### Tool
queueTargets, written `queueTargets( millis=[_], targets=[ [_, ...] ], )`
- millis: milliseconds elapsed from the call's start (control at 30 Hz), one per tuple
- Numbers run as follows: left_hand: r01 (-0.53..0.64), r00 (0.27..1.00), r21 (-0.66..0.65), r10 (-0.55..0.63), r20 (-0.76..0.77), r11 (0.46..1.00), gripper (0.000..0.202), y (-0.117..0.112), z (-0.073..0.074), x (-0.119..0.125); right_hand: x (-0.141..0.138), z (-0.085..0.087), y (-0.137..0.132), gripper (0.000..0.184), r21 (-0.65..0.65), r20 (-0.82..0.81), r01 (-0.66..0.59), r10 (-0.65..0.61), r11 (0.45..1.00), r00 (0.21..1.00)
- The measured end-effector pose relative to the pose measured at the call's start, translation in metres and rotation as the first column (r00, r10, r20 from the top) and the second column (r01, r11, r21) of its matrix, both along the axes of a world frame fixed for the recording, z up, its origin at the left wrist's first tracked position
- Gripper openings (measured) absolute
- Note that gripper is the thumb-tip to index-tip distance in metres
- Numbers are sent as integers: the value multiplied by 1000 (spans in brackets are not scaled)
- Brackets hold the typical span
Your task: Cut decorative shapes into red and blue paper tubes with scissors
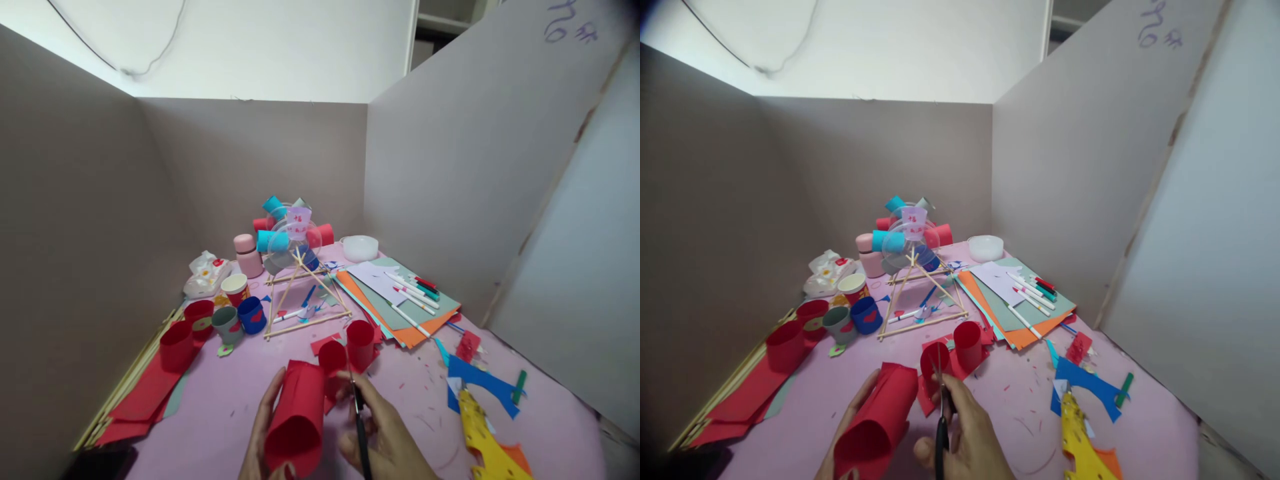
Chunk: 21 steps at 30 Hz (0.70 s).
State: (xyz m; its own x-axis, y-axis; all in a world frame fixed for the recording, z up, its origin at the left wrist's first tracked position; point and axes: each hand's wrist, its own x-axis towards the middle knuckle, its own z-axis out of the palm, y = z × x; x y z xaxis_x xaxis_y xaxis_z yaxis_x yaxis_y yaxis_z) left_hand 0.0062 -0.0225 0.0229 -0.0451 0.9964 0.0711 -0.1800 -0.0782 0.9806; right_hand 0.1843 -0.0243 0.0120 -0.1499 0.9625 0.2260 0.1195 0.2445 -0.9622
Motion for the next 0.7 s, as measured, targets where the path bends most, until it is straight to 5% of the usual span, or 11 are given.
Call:
queueTargets(
  millis=[233, 467, 700],
  targets=[
    [7, 1000, 2, -7, -19, 1000, 94, 2, 1, -4, 1, 3, 2, 64, 76, 356, -41, 12, 996, 934],
    [100, 988, -58, -92, 120, 993, 99, -1, -3, 2, 2, 2, 3, 56, 135, 375, -21, -31, 991, 927],
    [86, 994, -29, -84, 65, 996, 90, 4, -6, -6, 4, 4, 4, 55, 121, 368, -28, -19, 992, 930]
  ],
)
